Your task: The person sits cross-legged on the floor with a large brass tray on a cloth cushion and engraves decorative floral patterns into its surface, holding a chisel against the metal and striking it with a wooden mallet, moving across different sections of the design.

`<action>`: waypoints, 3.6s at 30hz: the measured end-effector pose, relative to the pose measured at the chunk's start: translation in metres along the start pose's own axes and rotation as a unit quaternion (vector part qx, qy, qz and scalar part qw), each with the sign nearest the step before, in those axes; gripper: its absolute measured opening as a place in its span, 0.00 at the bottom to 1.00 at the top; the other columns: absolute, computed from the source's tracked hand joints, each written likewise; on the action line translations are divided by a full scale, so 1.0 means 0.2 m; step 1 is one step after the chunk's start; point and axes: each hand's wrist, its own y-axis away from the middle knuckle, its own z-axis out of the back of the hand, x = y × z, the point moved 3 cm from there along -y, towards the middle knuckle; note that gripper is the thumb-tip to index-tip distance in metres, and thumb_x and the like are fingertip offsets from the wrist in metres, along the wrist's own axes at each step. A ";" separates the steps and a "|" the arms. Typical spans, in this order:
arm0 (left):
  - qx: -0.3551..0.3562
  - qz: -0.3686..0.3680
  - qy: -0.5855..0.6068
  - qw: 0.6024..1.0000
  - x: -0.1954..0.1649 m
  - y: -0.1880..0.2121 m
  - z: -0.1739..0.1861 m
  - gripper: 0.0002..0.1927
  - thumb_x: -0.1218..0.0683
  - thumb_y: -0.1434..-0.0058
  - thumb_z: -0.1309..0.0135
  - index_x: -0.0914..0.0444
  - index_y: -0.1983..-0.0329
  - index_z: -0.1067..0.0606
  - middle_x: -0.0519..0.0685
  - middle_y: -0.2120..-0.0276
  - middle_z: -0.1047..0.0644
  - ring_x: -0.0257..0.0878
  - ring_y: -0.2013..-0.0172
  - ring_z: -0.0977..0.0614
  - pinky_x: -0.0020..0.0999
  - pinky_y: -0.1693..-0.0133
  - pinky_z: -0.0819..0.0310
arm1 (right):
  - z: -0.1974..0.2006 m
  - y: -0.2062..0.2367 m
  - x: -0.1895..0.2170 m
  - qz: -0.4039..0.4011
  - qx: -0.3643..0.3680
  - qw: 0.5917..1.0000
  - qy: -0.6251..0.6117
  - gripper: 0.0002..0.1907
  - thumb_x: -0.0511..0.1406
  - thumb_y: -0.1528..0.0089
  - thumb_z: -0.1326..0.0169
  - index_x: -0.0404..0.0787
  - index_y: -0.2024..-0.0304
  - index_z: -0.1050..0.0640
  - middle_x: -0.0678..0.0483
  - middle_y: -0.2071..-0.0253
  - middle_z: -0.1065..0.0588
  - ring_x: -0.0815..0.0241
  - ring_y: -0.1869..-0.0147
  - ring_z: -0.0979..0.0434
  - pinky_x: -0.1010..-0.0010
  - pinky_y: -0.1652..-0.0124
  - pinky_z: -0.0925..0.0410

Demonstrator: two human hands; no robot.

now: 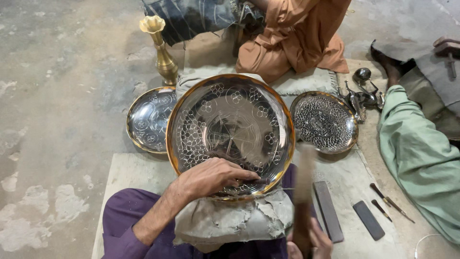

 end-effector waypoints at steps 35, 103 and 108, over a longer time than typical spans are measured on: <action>-0.421 0.221 0.158 0.865 0.05 0.21 -0.25 0.26 0.61 0.38 0.43 0.65 0.36 0.35 0.56 0.59 0.17 0.45 0.58 0.12 0.36 0.60 0.13 | -0.13 -0.93 0.55 -0.016 0.280 0.920 0.275 0.42 0.31 0.47 0.38 0.46 0.30 0.36 0.42 0.50 0.21 0.50 0.49 0.16 0.61 0.52 0.25; -0.159 0.017 0.025 0.987 0.01 0.08 -0.08 0.30 0.62 0.44 0.41 0.59 0.36 0.28 0.54 0.53 0.17 0.49 0.54 0.15 0.42 0.55 0.21 | 0.03 -0.74 0.26 -0.132 0.234 0.886 0.378 0.40 0.28 0.49 0.41 0.53 0.34 0.30 0.45 0.56 0.18 0.51 0.58 0.15 0.60 0.58 0.25; -0.162 0.039 -0.039 0.985 0.00 0.07 -0.11 0.26 0.61 0.41 0.42 0.58 0.37 0.27 0.54 0.52 0.18 0.50 0.53 0.16 0.43 0.53 0.23 | 0.07 -0.65 0.19 -0.133 0.203 0.946 0.215 0.30 0.28 0.46 0.42 0.47 0.41 0.31 0.46 0.64 0.20 0.50 0.60 0.17 0.60 0.59 0.25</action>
